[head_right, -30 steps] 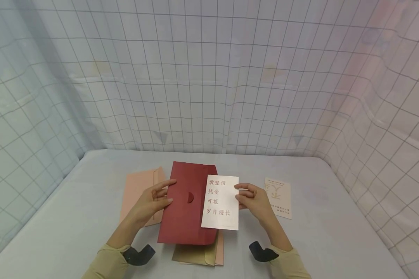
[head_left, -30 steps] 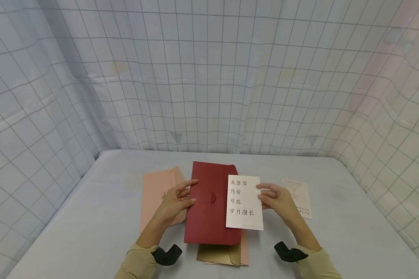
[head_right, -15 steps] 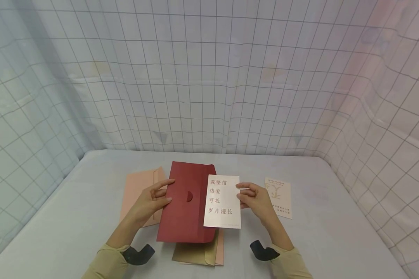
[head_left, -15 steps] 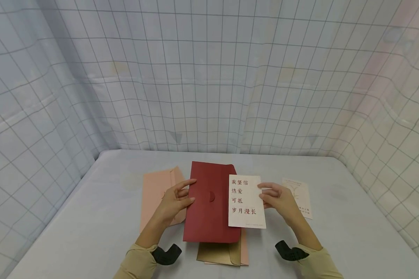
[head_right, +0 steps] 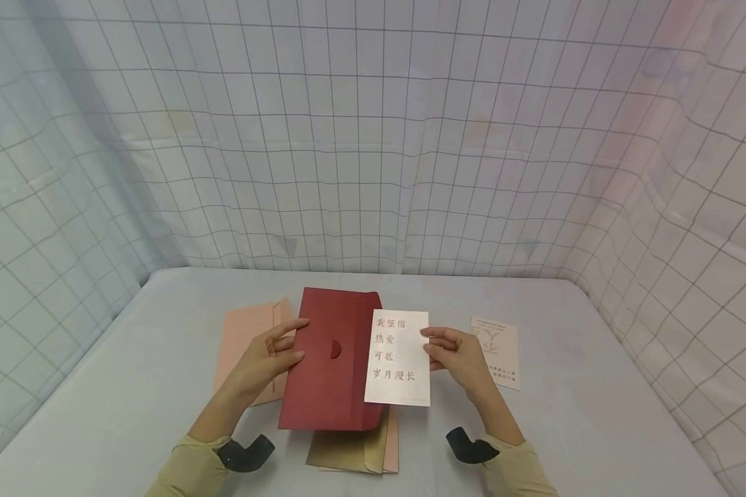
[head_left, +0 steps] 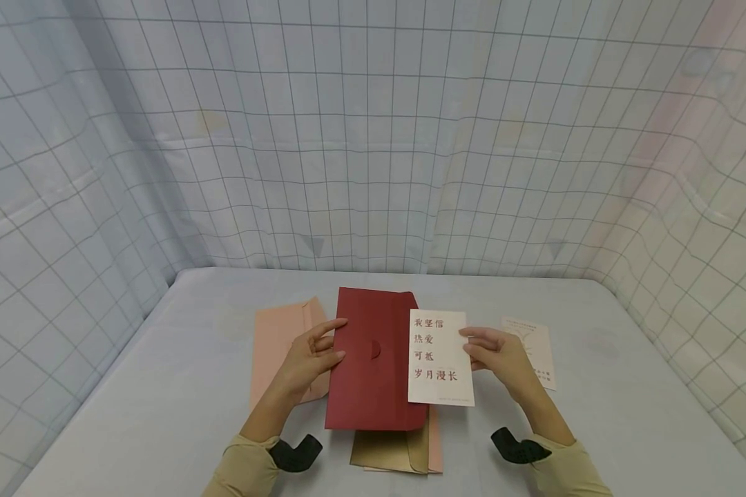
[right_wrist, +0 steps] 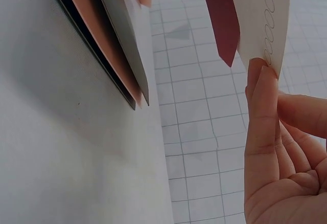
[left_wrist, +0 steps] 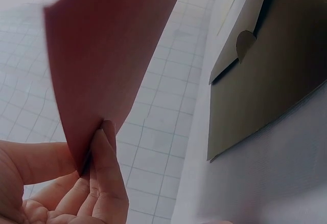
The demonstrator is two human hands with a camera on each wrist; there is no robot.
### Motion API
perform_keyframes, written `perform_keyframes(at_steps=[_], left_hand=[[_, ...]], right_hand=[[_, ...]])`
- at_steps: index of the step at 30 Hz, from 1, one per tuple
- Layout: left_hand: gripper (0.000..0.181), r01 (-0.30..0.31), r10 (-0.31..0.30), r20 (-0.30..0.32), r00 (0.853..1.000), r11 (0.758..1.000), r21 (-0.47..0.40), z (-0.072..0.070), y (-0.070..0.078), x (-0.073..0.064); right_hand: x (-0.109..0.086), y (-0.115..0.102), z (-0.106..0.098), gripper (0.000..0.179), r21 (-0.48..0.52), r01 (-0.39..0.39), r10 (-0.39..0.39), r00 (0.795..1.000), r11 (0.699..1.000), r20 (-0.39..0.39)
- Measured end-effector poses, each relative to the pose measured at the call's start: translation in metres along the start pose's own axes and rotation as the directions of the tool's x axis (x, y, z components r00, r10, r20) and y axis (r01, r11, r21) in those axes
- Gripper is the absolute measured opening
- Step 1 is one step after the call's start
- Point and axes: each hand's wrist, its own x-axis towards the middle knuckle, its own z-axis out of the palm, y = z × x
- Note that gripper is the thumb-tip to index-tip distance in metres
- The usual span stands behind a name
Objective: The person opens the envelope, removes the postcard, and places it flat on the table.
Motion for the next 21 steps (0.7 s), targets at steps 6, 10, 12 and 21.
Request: perform_keyframes(at_steps=[6,10,12,21], left_hand=[[0.060,-0.005,0.005,-0.010,1.000,1.000,0.004,-0.0008,0.0001,0.0002],[0.059,-0.012,0.012,-0.016,1.000,1.000,0.009,-0.0004,0.0003,0.0002],[0.059,-0.015,0.015,-0.018,1.000,1.000,0.012,-0.0003,0.0004,-0.0001],[0.059,-0.018,0.018,-0.027,0.999,1.000,0.021,-0.0014,0.0001,-0.0006]], right_hand=[[0.0000,-0.0007,-0.0020,0.039,-0.007,-0.007,0.007,1.000,1.000,-0.002],[0.0001,-0.0006,-0.0029,0.039,-0.008,-0.009,0.009,1.000,1.000,-0.006],[0.0006,-0.0003,-0.0032,0.038,-0.007,-0.014,0.014,1.000,1.000,-0.012],[-0.0007,-0.0008,-0.0046,0.039,-0.007,-0.012,0.012,1.000,1.000,-0.021]])
